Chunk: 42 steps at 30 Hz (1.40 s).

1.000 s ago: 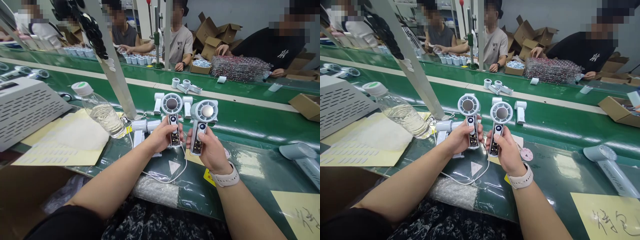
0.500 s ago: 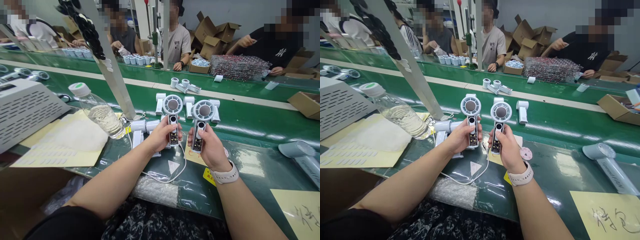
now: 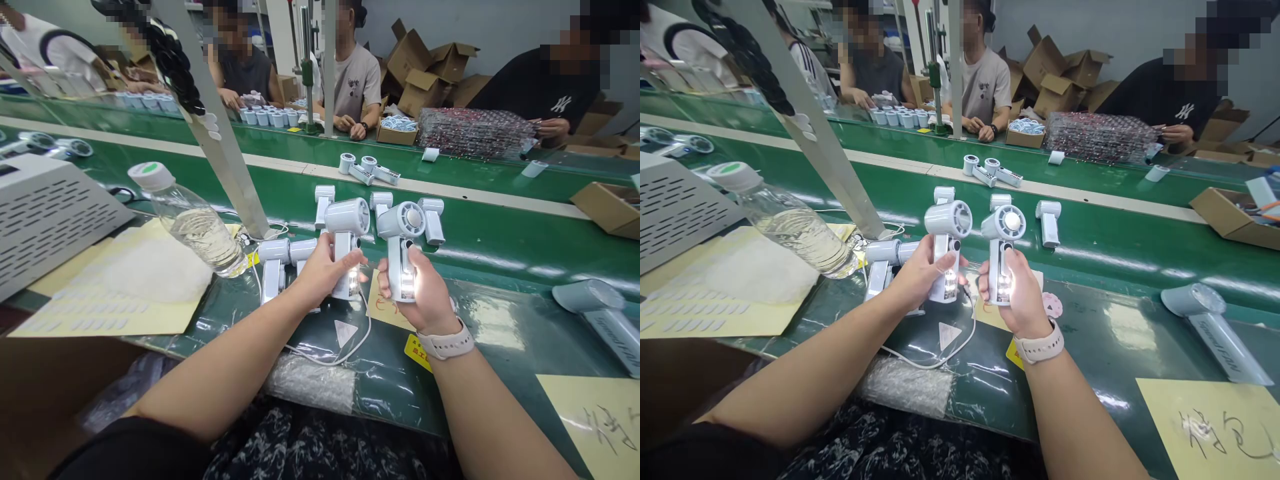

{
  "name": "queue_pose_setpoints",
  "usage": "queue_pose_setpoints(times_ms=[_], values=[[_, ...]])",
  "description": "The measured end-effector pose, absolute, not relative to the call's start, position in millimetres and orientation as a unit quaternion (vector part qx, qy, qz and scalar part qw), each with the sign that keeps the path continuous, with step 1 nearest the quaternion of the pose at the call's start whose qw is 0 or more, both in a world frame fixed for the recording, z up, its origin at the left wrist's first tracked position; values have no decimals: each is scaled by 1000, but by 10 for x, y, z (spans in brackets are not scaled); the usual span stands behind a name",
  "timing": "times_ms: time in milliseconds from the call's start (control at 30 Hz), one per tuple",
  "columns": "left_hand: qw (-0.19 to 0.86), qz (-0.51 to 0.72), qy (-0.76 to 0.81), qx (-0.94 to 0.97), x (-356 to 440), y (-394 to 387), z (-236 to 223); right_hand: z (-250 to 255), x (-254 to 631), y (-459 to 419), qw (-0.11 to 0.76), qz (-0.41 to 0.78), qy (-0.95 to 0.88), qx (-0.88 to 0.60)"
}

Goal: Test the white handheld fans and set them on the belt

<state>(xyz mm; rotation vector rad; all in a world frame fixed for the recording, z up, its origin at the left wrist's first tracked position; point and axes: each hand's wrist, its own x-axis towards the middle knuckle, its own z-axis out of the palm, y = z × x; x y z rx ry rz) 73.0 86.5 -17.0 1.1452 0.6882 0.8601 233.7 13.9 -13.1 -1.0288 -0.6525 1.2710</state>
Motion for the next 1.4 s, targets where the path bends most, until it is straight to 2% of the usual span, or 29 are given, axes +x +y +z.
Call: queue_pose_setpoints(times_ms=[133,433,733,1000,1400], values=[[723,390,278,499,710,854,-208,-95,2293,124,625,587,-306,-414],[743,420,159,497,652,766,-98,-86,2256,22,667,560,-319,-375],[821,328,198,423,665,799,-47,45,2243,61,673,605,-263,-335],[837,352,177,380,680,856,-67,-1,2255,97,680,593,-287,-321],[773,360,189,486,666,821,-41,-122,2402,89,743,496,-269,-360]])
